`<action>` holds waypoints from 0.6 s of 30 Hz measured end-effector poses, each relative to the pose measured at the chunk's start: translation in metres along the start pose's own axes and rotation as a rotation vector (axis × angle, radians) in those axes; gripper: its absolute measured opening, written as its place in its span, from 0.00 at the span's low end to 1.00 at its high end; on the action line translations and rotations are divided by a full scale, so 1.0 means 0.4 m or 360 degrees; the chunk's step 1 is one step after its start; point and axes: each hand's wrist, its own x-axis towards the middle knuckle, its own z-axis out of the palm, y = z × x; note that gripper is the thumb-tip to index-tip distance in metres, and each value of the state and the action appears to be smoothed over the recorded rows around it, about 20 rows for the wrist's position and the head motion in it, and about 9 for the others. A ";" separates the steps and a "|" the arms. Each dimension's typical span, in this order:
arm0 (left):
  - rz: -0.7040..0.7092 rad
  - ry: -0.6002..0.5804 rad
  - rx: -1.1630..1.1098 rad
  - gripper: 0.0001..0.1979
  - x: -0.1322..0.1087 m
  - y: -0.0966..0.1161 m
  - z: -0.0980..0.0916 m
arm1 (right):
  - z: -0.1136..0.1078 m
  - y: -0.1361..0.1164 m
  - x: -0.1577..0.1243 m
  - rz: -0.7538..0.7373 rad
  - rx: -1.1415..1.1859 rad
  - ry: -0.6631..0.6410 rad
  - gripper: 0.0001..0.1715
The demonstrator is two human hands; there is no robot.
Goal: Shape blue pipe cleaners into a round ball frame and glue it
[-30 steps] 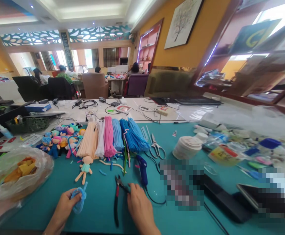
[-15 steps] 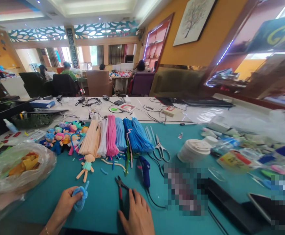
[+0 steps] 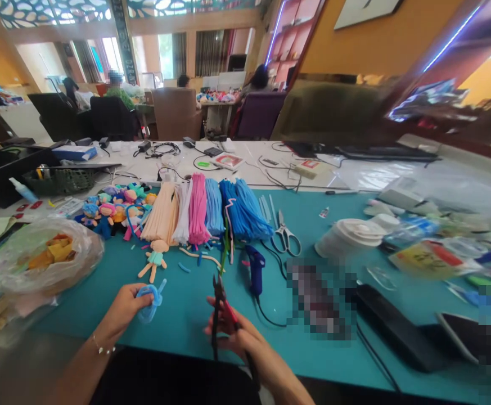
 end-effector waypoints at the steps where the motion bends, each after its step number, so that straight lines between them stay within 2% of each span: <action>1: 0.0002 -0.0020 0.0012 0.14 0.000 0.004 0.002 | 0.018 -0.013 -0.003 -0.0005 -0.0086 -0.0032 0.35; 4: 0.0021 -0.0081 0.0089 0.12 -0.005 0.014 0.004 | 0.060 -0.055 -0.003 -0.0072 -0.0686 0.0018 0.29; 6: 0.0036 -0.0135 0.0147 0.11 -0.012 0.020 0.004 | 0.075 -0.075 0.001 -0.0177 -0.1106 0.0045 0.27; 8: 0.0058 -0.0199 0.0188 0.10 -0.022 0.027 0.003 | 0.080 -0.086 0.007 -0.0306 -0.1365 0.0042 0.27; 14: 0.0048 -0.0398 0.0214 0.13 -0.054 0.049 -0.011 | 0.080 -0.113 0.007 -0.0676 -0.1574 -0.0021 0.28; 18: 0.0014 -0.0471 0.0245 0.13 -0.065 0.062 -0.020 | 0.082 -0.144 0.004 -0.0827 -0.1704 -0.0006 0.26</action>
